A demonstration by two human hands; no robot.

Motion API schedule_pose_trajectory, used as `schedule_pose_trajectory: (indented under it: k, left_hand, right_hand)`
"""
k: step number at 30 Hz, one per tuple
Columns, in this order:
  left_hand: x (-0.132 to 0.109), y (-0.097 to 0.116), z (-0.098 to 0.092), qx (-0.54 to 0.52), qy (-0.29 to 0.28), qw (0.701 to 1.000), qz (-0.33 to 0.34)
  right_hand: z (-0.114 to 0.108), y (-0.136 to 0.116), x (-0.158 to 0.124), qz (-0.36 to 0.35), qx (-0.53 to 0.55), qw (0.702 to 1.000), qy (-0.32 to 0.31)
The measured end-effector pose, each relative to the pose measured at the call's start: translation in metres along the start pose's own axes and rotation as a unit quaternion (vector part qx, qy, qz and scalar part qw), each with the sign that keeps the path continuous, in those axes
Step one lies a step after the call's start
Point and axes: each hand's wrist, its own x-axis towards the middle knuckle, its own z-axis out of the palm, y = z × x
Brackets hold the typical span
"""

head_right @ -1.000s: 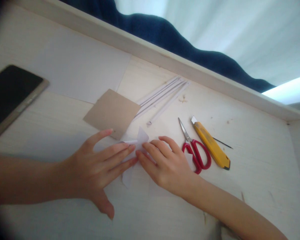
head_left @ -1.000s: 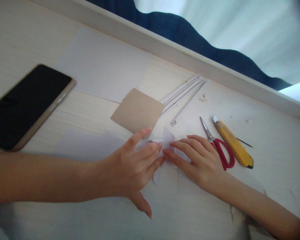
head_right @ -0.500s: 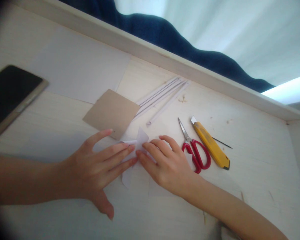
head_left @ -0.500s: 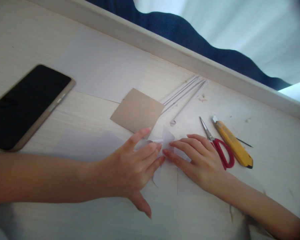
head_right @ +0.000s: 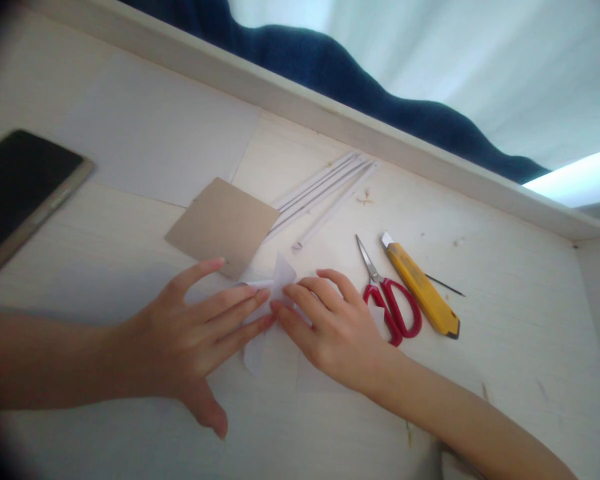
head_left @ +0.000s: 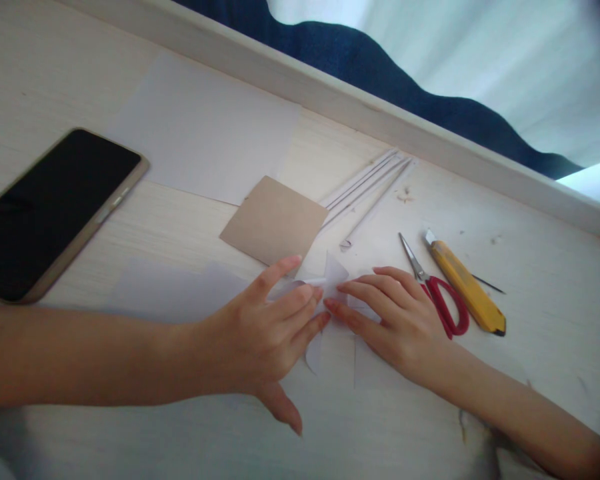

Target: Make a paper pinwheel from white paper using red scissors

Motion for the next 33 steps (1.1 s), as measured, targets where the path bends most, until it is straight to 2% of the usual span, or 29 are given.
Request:
schedule_pose_trajectory:
  k: [6,11,17,20,26,29,33]
  left_hand:
    - [-0.001,0.003,0.004,-0.002,0.013,1.000,-0.008]
    - [0.000,0.001,0.000,0.007,0.008,1.000,0.000]
    - [0.002,-0.004,-0.006,0.003,-0.029,0.999,0.030]
    - [0.004,-0.006,-0.009,-0.003,-0.030,0.999,0.032]
    - [0.014,-0.012,-0.024,-0.040,-0.068,0.997,0.028]
    - [0.024,-0.018,-0.034,-0.070,-0.094,0.993,-0.018]
    - [0.040,-0.026,-0.044,-0.088,-0.171,0.963,-0.189]
  right_hand:
    - [-0.013,0.002,0.007,-0.004,0.017,0.996,-0.090]
    - [-0.027,0.001,0.015,0.028,0.063,0.984,-0.162]
    - [-0.029,-0.003,0.010,0.047,0.063,0.986,-0.149]
    - [-0.026,-0.005,0.007,0.047,0.050,0.989,-0.129]
    - [-0.023,-0.003,0.005,0.037,0.043,0.993,-0.107]
    - [-0.023,-0.002,0.005,0.031,0.044,0.993,-0.105]
    - [-0.023,-0.002,0.004,0.028,0.043,0.994,-0.101]
